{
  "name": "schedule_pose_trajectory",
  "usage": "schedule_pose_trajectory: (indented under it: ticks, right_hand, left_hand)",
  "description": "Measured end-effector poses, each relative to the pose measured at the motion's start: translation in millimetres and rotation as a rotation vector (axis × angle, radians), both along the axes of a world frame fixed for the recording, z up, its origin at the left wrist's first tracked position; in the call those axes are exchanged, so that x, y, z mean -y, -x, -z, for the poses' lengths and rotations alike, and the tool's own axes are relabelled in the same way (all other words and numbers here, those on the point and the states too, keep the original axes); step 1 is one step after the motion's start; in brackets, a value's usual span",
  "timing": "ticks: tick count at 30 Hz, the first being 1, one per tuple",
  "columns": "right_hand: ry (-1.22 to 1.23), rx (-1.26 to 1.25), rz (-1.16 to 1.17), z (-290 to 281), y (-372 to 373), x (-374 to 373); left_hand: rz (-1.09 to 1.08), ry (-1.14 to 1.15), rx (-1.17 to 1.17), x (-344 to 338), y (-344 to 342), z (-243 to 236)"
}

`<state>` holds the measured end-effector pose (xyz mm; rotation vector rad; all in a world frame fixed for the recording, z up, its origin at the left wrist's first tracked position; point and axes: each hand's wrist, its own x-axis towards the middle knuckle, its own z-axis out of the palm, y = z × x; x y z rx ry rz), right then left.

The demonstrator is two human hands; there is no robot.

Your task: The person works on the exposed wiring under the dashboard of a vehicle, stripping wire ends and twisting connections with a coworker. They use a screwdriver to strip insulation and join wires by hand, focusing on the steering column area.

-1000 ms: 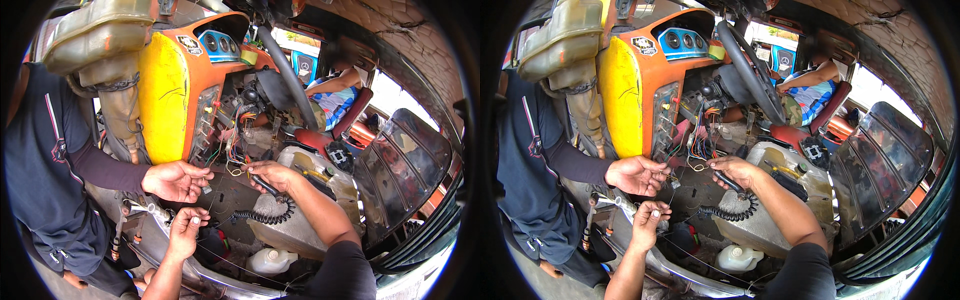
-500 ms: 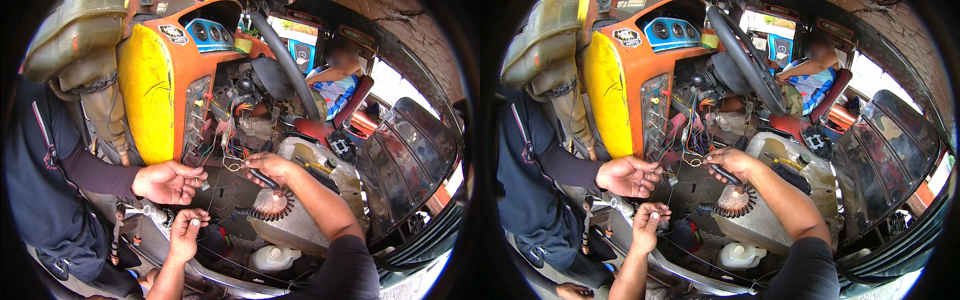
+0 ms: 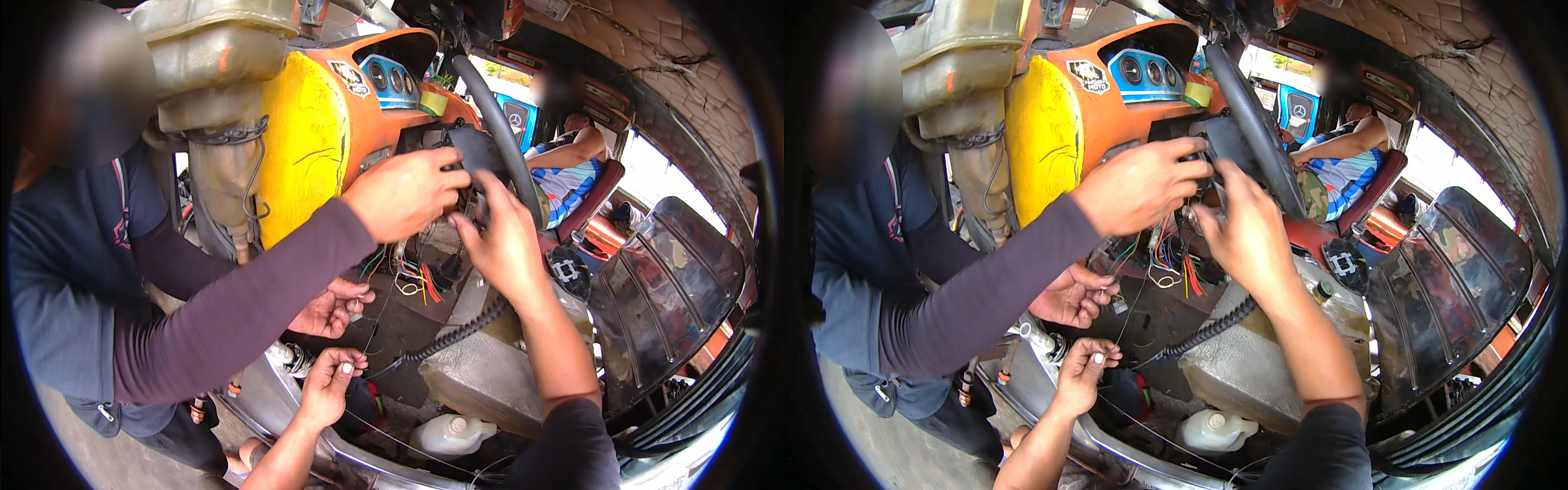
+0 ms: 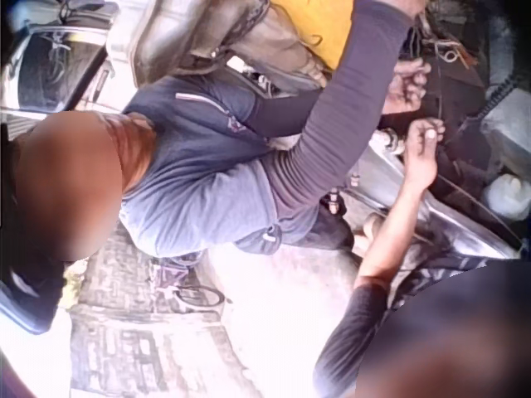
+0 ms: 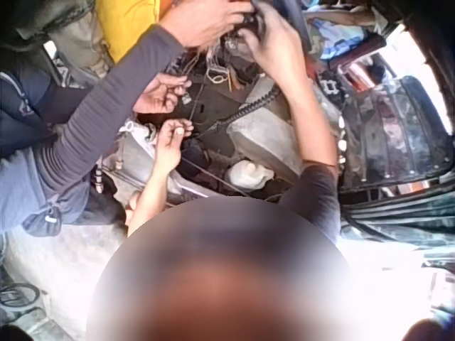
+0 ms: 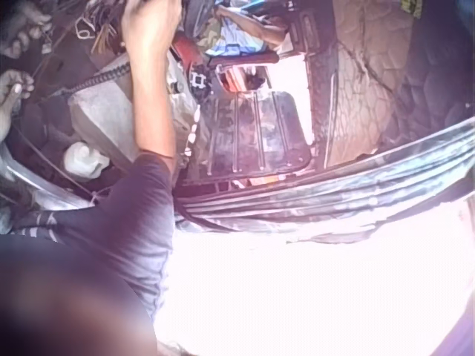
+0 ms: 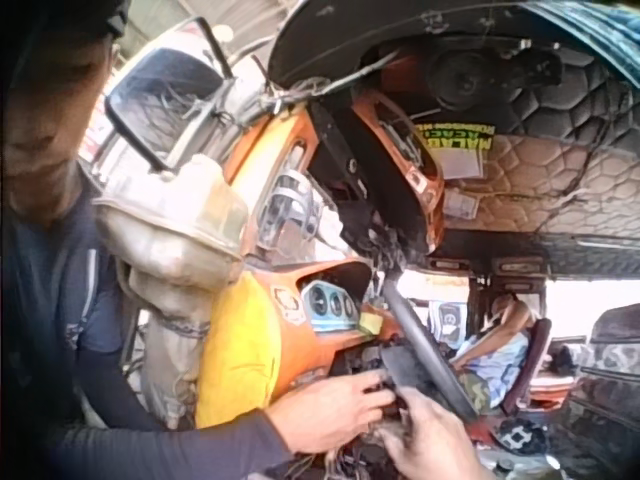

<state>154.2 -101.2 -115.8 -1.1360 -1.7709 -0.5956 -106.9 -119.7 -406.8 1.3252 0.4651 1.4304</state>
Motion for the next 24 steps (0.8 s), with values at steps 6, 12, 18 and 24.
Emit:
schedule_pose_trajectory:
  ticks: [6,12,18,24]
  right_hand:
    - [0.017,0.203,0.061,-47,18,-29]
    - [0.041,0.105,0.031,-46,14,-28]
    - [0.132,0.076,-0.069,-44,6,-36]
    - [0.090,0.069,-0.069,-31,7,-44]
  left_hand:
    - [0.017,0.006,-0.018,4,-3,-4]
    - [0.019,0.000,-0.017,9,-3,-4]
    - [0.024,0.004,-0.017,9,-5,-4]
    - [0.024,0.008,-0.049,8,-6,-3]
